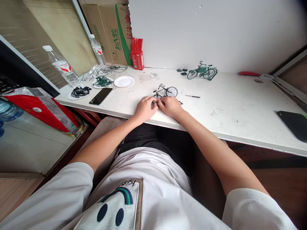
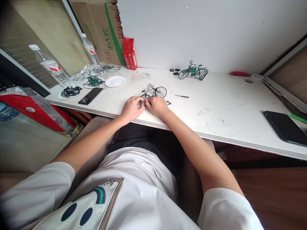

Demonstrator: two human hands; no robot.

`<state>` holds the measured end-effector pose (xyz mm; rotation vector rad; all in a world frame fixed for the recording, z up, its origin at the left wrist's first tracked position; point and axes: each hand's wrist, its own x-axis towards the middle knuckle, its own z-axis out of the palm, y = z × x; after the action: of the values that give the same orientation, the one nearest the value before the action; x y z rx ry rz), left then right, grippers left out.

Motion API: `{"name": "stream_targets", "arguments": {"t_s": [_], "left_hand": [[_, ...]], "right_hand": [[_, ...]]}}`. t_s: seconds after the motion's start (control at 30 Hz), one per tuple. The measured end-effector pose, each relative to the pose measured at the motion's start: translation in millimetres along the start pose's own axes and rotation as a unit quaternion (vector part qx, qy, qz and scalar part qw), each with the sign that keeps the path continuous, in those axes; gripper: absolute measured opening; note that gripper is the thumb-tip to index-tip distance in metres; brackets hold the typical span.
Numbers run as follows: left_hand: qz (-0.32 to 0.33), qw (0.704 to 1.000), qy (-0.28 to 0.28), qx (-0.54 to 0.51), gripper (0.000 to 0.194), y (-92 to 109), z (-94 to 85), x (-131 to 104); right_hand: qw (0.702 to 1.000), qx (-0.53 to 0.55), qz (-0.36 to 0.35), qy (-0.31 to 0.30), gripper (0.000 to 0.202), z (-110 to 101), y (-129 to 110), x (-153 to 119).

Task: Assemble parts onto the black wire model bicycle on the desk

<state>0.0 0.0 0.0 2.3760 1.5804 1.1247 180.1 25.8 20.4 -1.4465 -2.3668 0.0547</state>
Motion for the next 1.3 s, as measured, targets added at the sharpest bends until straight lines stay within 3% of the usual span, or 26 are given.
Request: {"name": "stream_targets", "arguments": {"t_s": [1.3], "left_hand": [[-0.005,1.0,-0.003,0.002,0.015,1.1,-0.5,0.6]], "right_hand": [[1.0,-0.01,0.004,-0.012,0.046,-4.6,-3.5,-0.8]]}}
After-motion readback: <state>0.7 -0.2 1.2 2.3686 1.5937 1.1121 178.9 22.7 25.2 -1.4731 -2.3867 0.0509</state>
